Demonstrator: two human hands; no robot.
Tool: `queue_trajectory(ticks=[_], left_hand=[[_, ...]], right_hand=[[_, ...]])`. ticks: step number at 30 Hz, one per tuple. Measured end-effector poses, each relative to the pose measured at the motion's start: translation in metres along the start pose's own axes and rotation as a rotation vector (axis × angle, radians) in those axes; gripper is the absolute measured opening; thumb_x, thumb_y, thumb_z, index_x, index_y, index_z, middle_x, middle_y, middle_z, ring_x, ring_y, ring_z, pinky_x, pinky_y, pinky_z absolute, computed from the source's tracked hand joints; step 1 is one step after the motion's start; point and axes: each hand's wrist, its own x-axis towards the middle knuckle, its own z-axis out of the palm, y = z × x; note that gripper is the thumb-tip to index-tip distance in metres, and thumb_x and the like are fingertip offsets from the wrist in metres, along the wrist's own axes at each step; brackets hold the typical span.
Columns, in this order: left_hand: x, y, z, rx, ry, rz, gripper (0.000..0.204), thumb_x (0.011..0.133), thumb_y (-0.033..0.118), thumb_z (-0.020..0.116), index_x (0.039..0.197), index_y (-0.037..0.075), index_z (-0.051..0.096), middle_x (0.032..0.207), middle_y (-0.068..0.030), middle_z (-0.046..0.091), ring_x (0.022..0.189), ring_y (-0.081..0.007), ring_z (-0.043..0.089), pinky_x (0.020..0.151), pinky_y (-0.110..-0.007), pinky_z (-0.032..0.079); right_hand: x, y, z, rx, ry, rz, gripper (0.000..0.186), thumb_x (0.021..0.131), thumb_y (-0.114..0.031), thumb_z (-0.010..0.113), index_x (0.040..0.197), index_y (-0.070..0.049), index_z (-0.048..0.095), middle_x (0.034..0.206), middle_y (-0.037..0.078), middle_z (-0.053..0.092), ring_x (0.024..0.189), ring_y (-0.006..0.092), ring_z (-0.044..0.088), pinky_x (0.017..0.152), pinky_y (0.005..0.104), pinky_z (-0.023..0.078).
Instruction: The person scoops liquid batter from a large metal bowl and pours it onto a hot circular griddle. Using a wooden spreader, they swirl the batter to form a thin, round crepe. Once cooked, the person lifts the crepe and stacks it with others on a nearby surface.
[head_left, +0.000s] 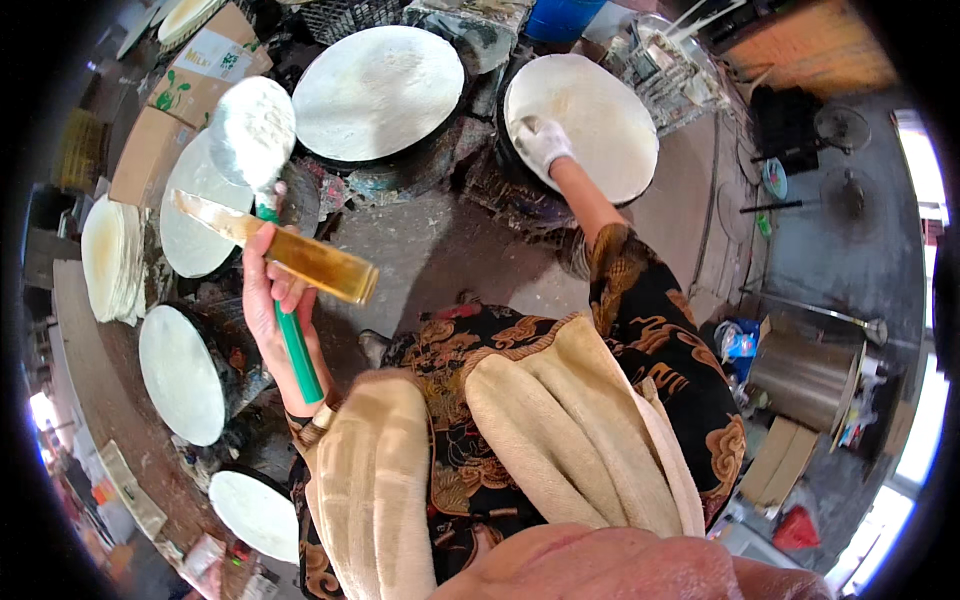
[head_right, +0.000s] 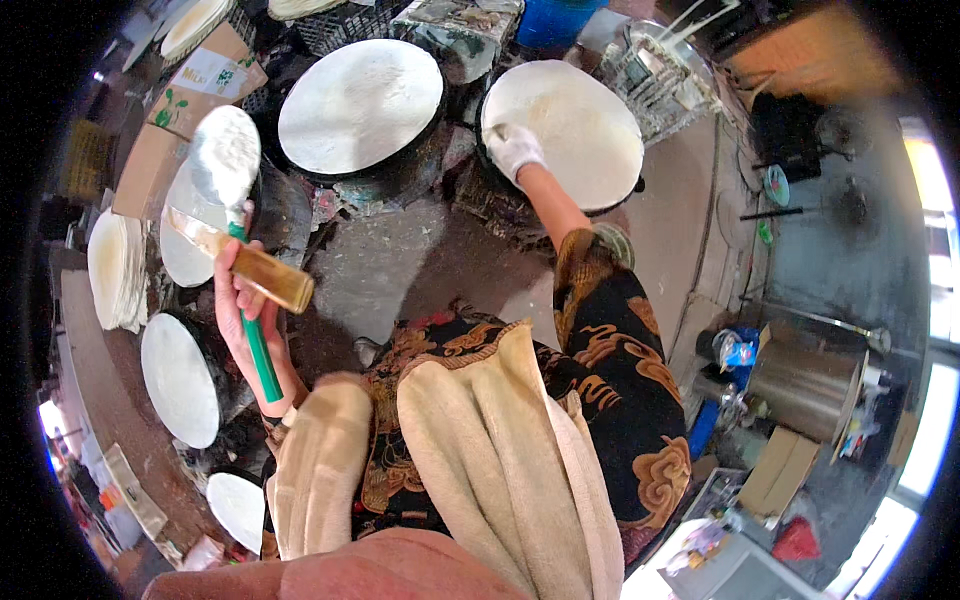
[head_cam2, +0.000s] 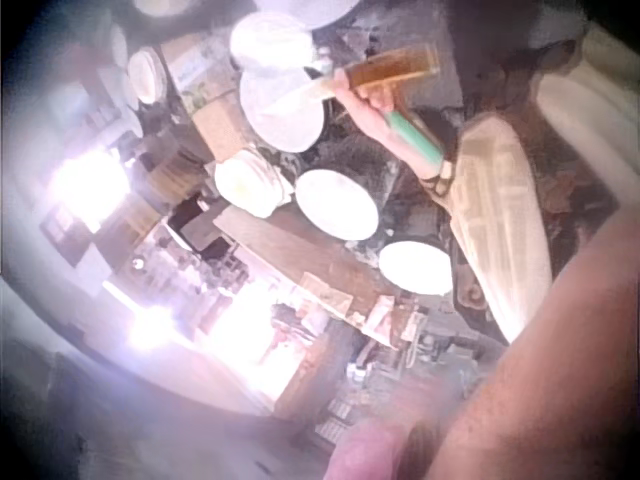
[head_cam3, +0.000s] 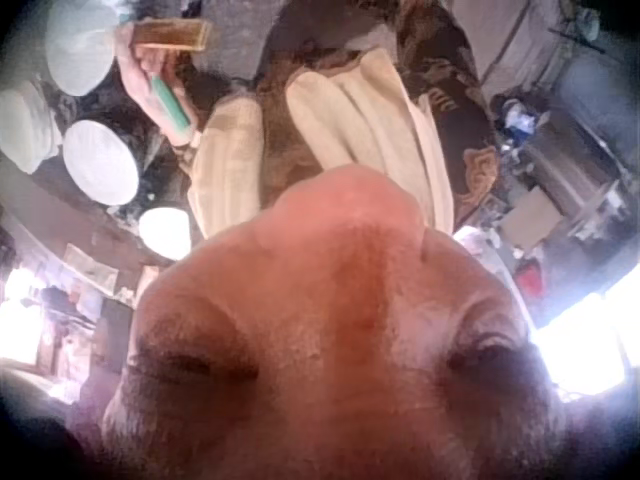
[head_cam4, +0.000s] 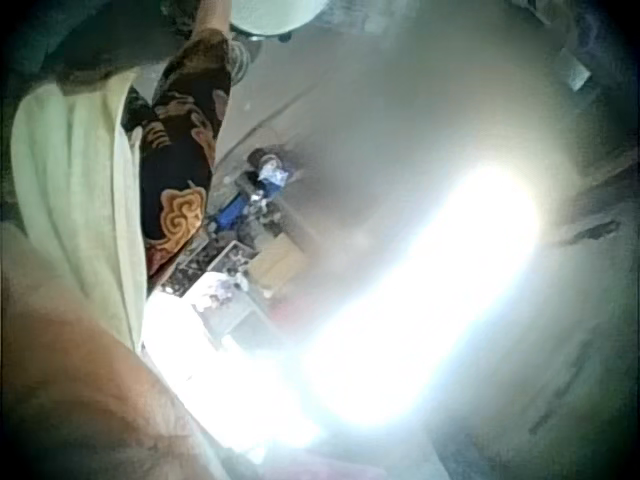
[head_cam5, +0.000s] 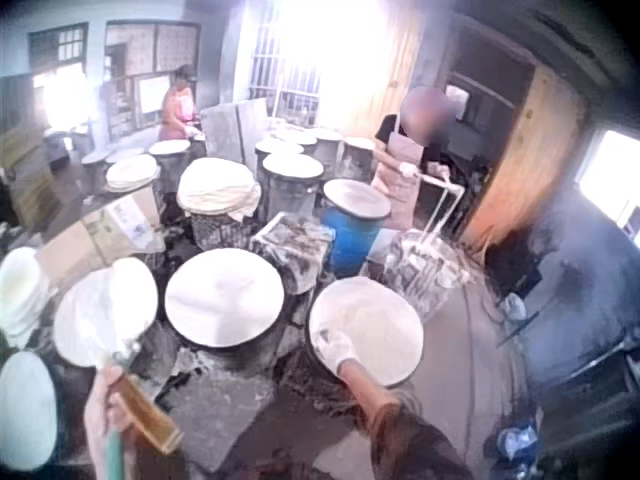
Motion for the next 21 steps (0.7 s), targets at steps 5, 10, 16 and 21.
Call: queue_trajectory(ticks=[5,10,16,21], left_hand=[[0.01,-0.043,-0.013,-0.166,0.111,-0.162,0.016,0.091,0.008,0.057,0.105,0.001,0.055,0.052,0.0038,0.044,0.034,-0.0041,0.041,0.026,-0.017,0.035],[-0.002,-0.069,-0.036,-0.071,0.229,-0.24,0.025,0.091,0.016,0.059,0.071,0.011,0.046,0.047,0.005,0.041,0.03,-0.0054,0.037,0.026,-0.018,0.032],[-0.013,-0.078,-0.045,0.021,0.281,-0.245,0.036,0.091,0.022,0.061,0.061,0.015,0.042,0.043,0.0051,0.04,0.029,-0.0058,0.036,0.025,-0.018,0.03],[-0.023,-0.073,-0.075,-0.067,0.28,-0.275,0.029,0.089,0.02,0.062,0.067,0.016,0.043,0.045,0.0064,0.039,0.029,-0.0056,0.034,0.026,-0.019,0.028]], right_hand=[[0.084,-0.019,-0.021,-0.529,-0.159,-0.701,0.04,0.084,-0.003,0.047,0.116,-0.022,0.061,0.126,0.003,0.057,0.124,0.0311,0.047,0.103,0.0427,0.037],[0.125,-0.049,-0.014,-1.009,-0.723,-0.863,0.027,0.077,-0.017,0.062,0.103,-0.021,0.068,0.115,0.009,0.061,0.122,0.0319,0.045,0.098,0.0472,0.034],[0.127,-0.052,-0.055,-1.04,-0.689,-0.88,0.027,0.065,-0.02,0.068,0.091,-0.018,0.073,0.111,0.019,0.06,0.107,0.0362,0.052,0.089,0.0465,0.043],[0.088,-0.086,-0.137,-1.096,-0.496,-0.818,0.028,0.065,-0.029,0.072,0.09,-0.016,0.071,0.109,0.007,0.061,0.117,0.0294,0.049,0.09,0.043,0.046]])
